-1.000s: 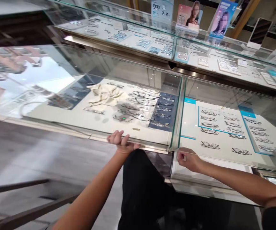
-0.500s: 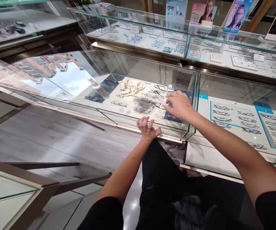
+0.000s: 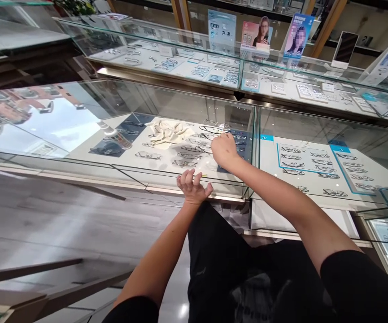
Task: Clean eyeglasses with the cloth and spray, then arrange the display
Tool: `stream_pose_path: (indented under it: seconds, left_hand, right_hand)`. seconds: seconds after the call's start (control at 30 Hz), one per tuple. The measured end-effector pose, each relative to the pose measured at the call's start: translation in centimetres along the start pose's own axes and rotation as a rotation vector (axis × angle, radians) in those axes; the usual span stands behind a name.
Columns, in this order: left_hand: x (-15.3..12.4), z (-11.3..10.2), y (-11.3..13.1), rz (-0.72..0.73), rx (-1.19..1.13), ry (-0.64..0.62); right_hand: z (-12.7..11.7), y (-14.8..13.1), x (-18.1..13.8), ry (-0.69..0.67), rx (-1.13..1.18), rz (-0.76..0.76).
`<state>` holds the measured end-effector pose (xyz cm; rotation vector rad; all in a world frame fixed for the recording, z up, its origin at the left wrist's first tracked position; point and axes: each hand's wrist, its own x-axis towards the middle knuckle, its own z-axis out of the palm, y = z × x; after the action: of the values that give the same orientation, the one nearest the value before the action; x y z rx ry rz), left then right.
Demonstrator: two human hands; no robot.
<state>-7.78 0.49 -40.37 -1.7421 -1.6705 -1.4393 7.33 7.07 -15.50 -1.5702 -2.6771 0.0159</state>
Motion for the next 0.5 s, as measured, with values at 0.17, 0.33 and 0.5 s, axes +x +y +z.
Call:
stream_pose_path:
  seconds: [0.17,0.33,0.5]
  left_hand:
    - [0.4,-0.5,-0.2,-0.033,-0.031,-0.024]
    - [0.6,-0.7,-0.5,-0.031,-0.05,-0.017]
    - [1.0,-1.1,-0.9,-0.132,-0.1,-0.113]
  right_hand:
    - [-3.8,2.3,-8.8,-0.014,0.188,-0.155]
    - [-5.9,8.5,-21.0,-0.244,0.43,-0.19]
    - [-0.9,14.2,-27.7,-0.48,0.383,0.122]
